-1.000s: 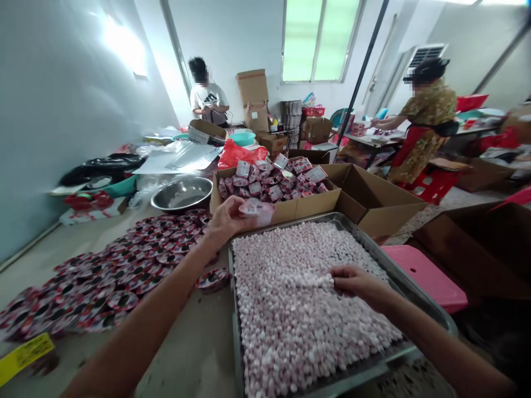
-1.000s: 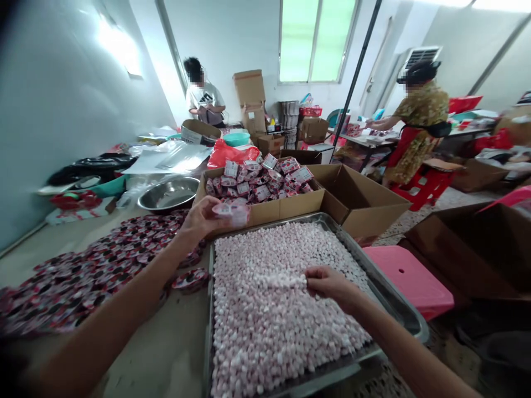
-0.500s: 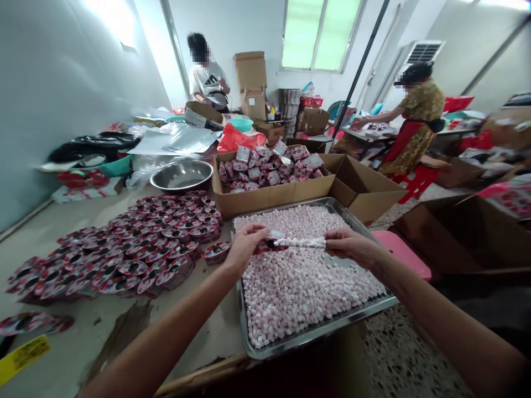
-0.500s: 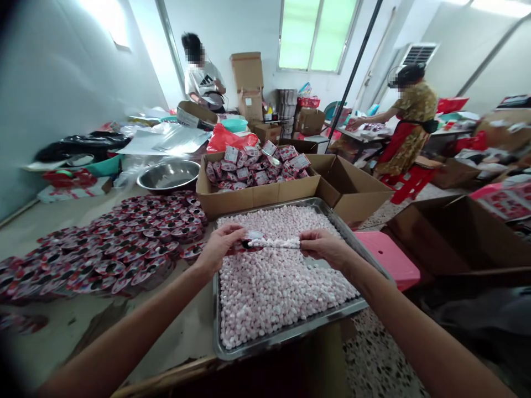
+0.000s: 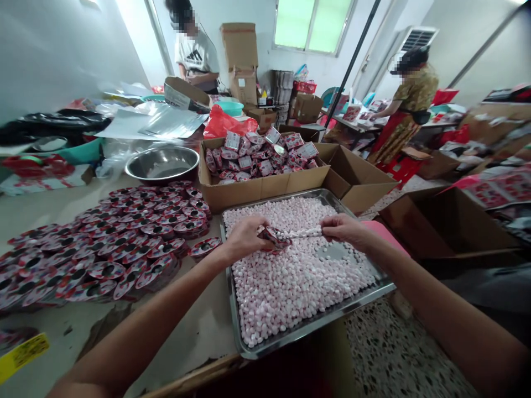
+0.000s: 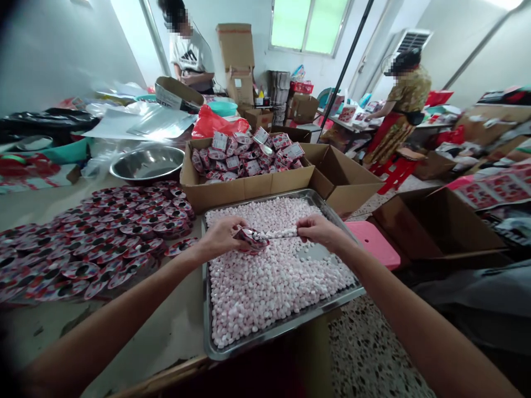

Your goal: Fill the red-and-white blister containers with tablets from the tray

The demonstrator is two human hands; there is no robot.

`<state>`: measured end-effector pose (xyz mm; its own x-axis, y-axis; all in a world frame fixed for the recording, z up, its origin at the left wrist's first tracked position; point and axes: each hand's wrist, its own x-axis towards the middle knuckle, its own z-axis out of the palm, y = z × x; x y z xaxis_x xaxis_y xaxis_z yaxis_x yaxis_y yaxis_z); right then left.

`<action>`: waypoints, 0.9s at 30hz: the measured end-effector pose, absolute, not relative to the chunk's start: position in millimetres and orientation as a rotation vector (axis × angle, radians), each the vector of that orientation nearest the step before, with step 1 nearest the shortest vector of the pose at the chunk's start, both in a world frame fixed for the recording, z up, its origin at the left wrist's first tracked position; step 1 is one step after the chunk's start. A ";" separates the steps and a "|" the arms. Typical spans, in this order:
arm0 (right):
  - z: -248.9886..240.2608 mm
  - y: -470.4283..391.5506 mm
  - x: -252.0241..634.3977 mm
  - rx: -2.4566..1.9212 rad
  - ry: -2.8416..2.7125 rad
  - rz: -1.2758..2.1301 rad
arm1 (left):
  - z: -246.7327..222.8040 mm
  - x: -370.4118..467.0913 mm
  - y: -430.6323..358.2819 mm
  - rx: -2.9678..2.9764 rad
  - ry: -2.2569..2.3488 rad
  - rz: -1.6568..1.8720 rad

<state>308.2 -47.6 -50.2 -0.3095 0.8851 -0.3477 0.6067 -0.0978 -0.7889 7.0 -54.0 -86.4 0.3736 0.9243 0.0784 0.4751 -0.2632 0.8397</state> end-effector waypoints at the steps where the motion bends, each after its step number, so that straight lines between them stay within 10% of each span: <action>1: -43.3 -44.1 308.7 -1.652 -1.970 1.309 | -87.2 8.5 -55.5 1.898 1.185 0.732; 13: 47.2 -37.9 286.7 -1.751 -2.496 0.708 | -98.1 15.7 -64.8 1.741 1.154 0.932; 20: -51.8 -28.1 412.8 -1.999 -2.145 0.631 | -98.7 -6.9 -56.4 1.512 1.074 1.037; 27: -150.6 -29.5 306.1 -1.698 -1.905 1.021 | -88.3 -24.9 -67.0 1.757 1.336 1.039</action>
<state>306.1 -29.5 -150.6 -0.1893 0.9660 -0.1762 0.6816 0.0001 -0.7317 -24.9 -67.0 -88.3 0.1515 0.9707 0.1868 0.4203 -0.2343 0.8766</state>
